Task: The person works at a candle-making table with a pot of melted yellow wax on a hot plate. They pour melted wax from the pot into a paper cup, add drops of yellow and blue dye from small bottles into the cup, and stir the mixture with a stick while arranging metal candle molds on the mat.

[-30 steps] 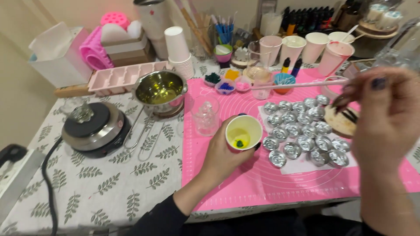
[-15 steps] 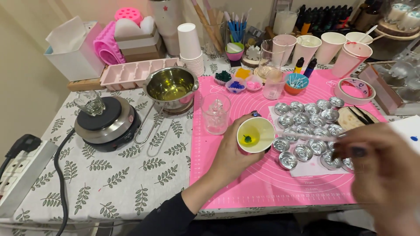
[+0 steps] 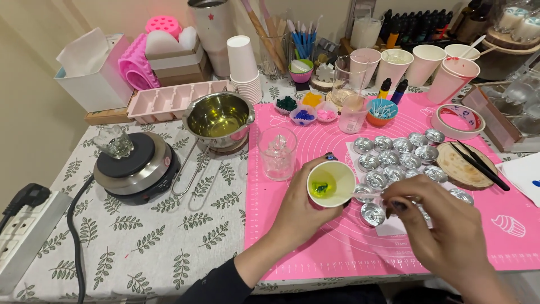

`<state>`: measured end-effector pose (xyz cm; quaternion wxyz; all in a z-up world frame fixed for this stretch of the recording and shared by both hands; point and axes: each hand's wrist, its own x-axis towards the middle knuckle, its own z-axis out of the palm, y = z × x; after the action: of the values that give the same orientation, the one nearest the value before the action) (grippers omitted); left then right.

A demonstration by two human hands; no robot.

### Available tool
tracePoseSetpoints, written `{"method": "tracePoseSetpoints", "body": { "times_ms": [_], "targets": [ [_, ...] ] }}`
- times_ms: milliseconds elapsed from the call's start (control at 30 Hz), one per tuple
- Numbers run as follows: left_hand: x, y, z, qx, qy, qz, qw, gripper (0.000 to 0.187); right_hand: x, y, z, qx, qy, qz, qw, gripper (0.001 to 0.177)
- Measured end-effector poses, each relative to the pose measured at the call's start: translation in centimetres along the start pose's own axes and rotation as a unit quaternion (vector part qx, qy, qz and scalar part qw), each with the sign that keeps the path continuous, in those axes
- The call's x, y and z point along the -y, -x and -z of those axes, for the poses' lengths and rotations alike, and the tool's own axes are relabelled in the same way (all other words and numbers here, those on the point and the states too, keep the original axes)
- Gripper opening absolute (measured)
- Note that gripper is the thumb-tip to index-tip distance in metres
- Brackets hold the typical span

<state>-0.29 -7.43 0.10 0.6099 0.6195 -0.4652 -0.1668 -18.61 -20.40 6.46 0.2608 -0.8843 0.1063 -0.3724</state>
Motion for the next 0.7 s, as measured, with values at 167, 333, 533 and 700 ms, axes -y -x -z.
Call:
{"method": "tracePoseSetpoints", "body": {
  "times_ms": [167, 333, 533, 700],
  "targets": [
    [-0.12, -0.08, 0.01, -0.004, -0.029, 0.015, 0.999, 0.082, 0.08, -0.29, 0.14, 0.006, 0.000, -0.008, 1.000, 0.011],
    [-0.19, -0.06, 0.10, 0.000, -0.023, 0.020, 1.000, 0.083, -0.19, -0.30, -0.09, 0.010, -0.002, -0.008, 1.000, 0.013],
    [-0.29, 0.00, 0.06, 0.000, -0.029, 0.035, 0.999, 0.084, 0.09, -0.47, -0.16, 0.007, 0.014, -0.026, 1.000, 0.014],
    [-0.32, -0.06, 0.13, 0.003, -0.020, 0.034, 0.999, 0.083, -0.09, -0.58, -0.28, 0.010, 0.013, -0.016, 1.000, 0.015]
  ]
}}
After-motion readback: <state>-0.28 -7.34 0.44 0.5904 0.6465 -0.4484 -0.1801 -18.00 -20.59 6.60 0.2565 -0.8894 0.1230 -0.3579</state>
